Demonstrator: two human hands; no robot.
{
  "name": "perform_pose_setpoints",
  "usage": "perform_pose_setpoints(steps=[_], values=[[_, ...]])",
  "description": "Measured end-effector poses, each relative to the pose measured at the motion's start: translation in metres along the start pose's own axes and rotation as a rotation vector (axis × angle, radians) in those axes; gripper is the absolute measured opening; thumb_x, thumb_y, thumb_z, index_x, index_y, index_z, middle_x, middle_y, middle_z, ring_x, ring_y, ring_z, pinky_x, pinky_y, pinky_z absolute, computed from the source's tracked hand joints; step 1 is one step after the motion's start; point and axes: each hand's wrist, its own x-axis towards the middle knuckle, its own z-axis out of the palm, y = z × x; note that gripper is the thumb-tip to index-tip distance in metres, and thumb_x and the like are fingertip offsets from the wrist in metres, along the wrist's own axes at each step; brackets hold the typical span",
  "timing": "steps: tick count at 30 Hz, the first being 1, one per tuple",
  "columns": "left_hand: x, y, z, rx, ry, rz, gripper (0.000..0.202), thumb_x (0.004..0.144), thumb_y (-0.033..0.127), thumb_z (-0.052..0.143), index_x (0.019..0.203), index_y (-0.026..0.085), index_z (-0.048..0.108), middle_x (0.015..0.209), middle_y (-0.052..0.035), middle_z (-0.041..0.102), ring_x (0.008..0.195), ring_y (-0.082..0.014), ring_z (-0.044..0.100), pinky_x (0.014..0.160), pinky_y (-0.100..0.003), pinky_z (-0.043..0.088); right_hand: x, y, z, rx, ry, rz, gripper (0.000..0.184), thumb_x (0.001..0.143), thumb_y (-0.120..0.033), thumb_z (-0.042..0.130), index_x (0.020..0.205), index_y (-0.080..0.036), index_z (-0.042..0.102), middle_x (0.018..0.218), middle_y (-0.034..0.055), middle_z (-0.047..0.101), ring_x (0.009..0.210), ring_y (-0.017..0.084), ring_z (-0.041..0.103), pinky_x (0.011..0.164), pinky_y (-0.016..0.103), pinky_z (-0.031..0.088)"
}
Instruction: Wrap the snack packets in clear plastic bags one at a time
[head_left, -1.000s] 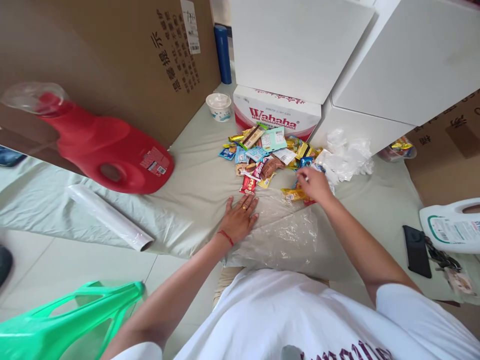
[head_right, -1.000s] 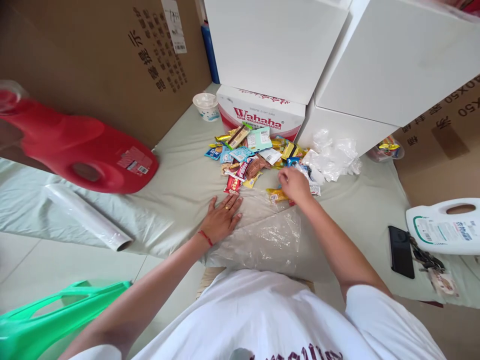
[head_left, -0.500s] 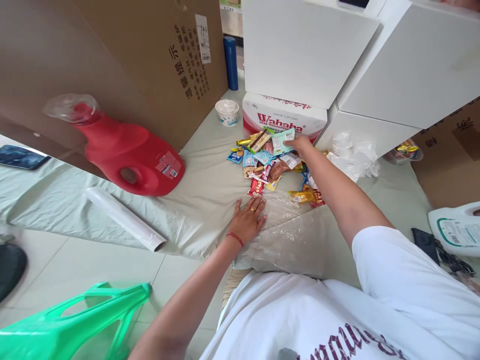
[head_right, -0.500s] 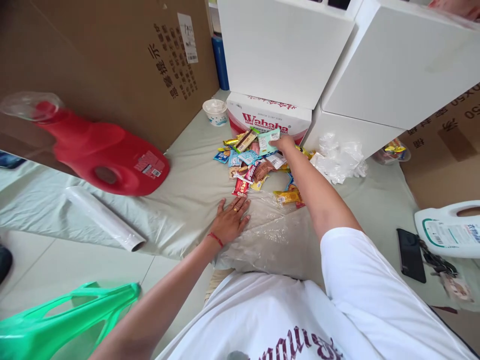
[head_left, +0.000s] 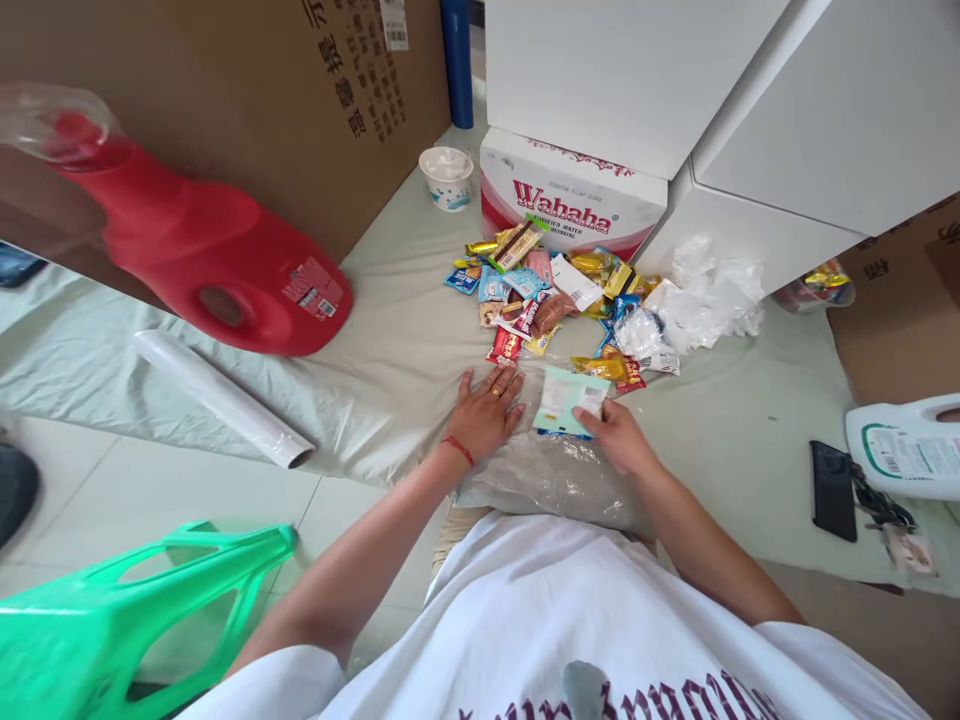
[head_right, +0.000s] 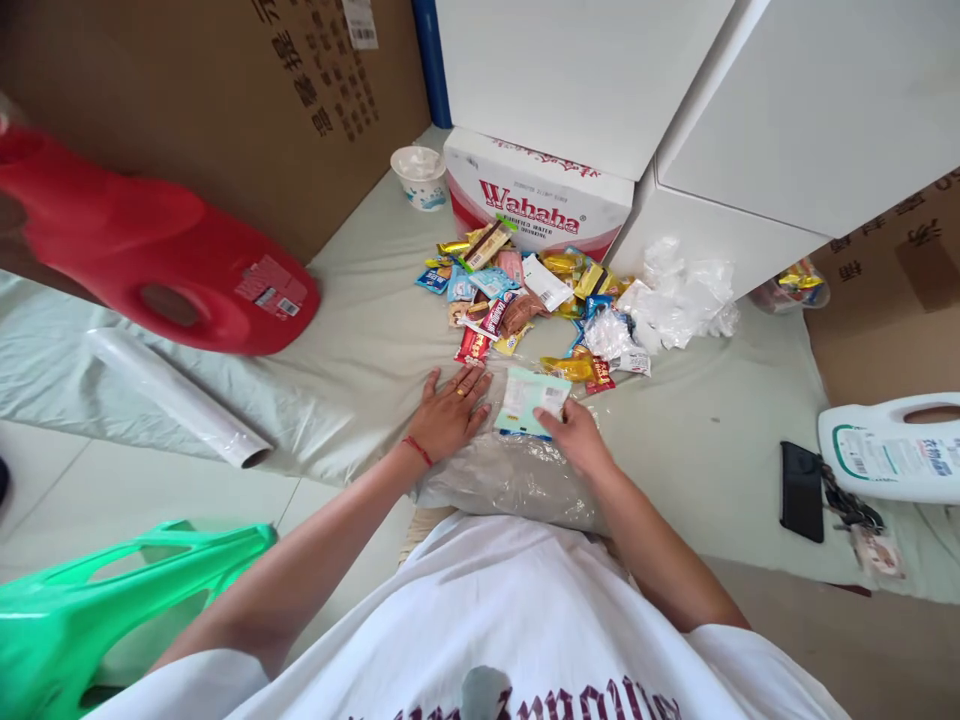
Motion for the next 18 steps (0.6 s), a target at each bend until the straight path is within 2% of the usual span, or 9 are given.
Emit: perform_pose_setpoints(steps=[3,5,7,10,13,16,18], values=[[0.0,0.001,-0.001,0.019,-0.004,-0.003,0.058,0.105,0.045,0.026,0.159,0.025,0.038,0.167,-0.0083,0.033,0.155,-0.0269,0.031,0.127,-0.062,0.008,-0.004,0.011,0.01,-0.465,0.14,-0.085,0.038,0.086,-0.052,0.064,0.105,-0.019,0.069,0.109,0.0109,0.071,0.095,0.025,0.065,0.084,0.039,0.053],[0.001,0.002,-0.001,0.029,-0.008,-0.008,0.058,0.105,0.045,0.026,0.159,0.026,0.038,0.167,-0.0084,0.034,0.154,-0.0273,0.032,0.127,-0.062,0.009,-0.004,0.009,0.005,-0.63,0.236,-0.14,0.034,0.087,-0.048,0.061,0.102,-0.019,0.07,0.107,0.0106,0.068,0.089,0.023,0.063,0.079,0.035,0.05],[0.001,0.002,-0.001,0.033,-0.016,-0.013,0.058,0.105,0.044,0.026,0.159,0.026,0.037,0.167,-0.0082,0.034,0.154,-0.0273,0.032,0.126,-0.063,0.01,-0.003,0.006,-0.002,-0.564,0.253,-0.15,0.031,0.087,-0.048,0.06,0.096,-0.02,0.069,0.092,0.0061,0.066,0.076,0.019,0.058,0.07,0.031,0.046],[0.001,0.001,-0.001,0.033,-0.03,-0.01,0.057,0.106,0.042,0.024,0.159,0.026,0.037,0.167,-0.0077,0.033,0.154,-0.0266,0.032,0.126,-0.063,0.01,-0.006,0.0,-0.009,-0.168,0.199,-0.051,0.035,0.081,-0.055,0.066,0.082,-0.02,0.063,0.064,-0.0032,0.054,0.055,0.013,0.044,0.054,0.026,0.036],[0.001,0.001,-0.001,0.035,-0.033,-0.008,0.057,0.106,0.039,0.022,0.159,0.026,0.037,0.167,-0.0074,0.033,0.154,-0.026,0.032,0.126,-0.063,0.01,-0.014,0.001,-0.007,0.161,0.127,0.084,0.045,0.07,-0.06,0.078,0.078,-0.021,0.056,0.06,-0.0058,0.052,0.048,0.009,0.038,0.045,0.023,0.029],[0.001,0.001,-0.001,0.037,-0.033,-0.014,0.057,0.106,0.039,0.023,0.159,0.025,0.036,0.167,-0.0081,0.034,0.154,-0.0255,0.032,0.126,-0.063,0.009,-0.027,0.009,-0.002,0.132,0.077,0.177,0.046,0.075,-0.062,0.073,0.087,-0.021,0.058,0.067,-0.0022,0.061,0.05,0.012,0.048,0.046,0.024,0.039],[0.001,0.001,-0.001,0.04,-0.031,-0.018,0.057,0.106,0.039,0.022,0.159,0.025,0.036,0.166,-0.0082,0.035,0.154,-0.0248,0.032,0.127,-0.063,0.008,-0.038,0.014,-0.003,-0.107,0.103,0.167,0.044,0.084,-0.06,0.064,0.103,-0.02,0.061,0.075,0.0011,0.066,0.054,0.016,0.056,0.052,0.029,0.047]])
